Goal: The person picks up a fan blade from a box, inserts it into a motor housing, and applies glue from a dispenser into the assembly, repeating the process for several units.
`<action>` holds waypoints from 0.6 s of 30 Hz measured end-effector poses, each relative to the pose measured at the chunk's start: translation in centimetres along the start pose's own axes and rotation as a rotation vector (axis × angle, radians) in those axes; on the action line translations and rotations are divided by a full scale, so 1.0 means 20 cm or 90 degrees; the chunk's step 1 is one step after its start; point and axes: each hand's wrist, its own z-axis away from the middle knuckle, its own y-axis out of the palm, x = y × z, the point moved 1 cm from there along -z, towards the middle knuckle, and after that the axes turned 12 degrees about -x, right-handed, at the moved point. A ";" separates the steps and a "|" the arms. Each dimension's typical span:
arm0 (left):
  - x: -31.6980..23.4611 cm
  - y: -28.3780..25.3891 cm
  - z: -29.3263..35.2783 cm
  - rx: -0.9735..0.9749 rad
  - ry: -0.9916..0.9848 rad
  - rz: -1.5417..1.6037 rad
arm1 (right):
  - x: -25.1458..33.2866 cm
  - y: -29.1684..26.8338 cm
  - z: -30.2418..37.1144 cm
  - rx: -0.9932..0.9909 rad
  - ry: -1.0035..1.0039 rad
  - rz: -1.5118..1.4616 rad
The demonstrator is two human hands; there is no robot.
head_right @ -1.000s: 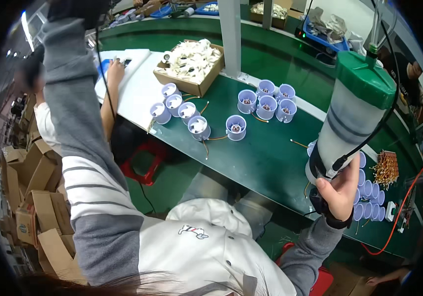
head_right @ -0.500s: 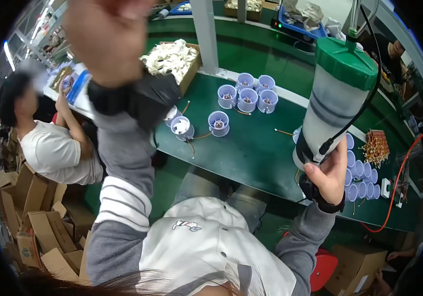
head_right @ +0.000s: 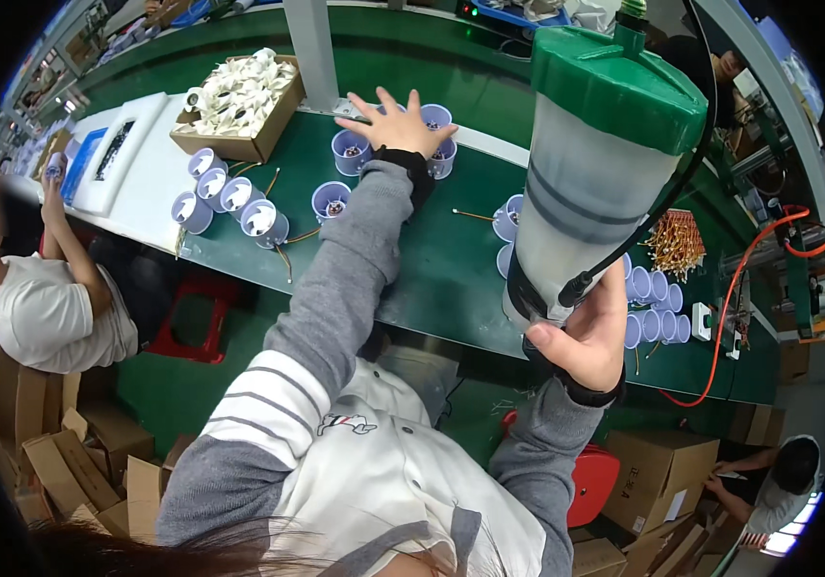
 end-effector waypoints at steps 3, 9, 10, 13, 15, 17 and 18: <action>0.01 0.00 0.01 0.076 -0.026 -0.003 | 0.01 0.00 -0.01 -0.016 0.010 0.003; -0.09 -0.01 0.14 0.140 0.080 0.105 | 0.00 0.01 -0.03 -0.040 0.005 -0.030; -0.11 -0.01 0.16 0.143 0.085 0.104 | 0.00 0.01 -0.03 -0.040 0.006 -0.027; -0.16 0.01 0.22 0.094 0.135 0.114 | 0.00 0.01 -0.02 -0.047 0.016 -0.017; -0.15 0.01 0.27 0.117 0.160 0.126 | 0.01 0.02 -0.02 -0.033 0.011 0.003; -0.13 0.00 0.32 0.150 0.198 0.149 | 0.02 0.03 -0.02 -0.026 0.014 0.014; -0.14 -0.03 0.36 0.161 0.217 0.156 | 0.05 0.03 0.00 -0.051 0.013 0.027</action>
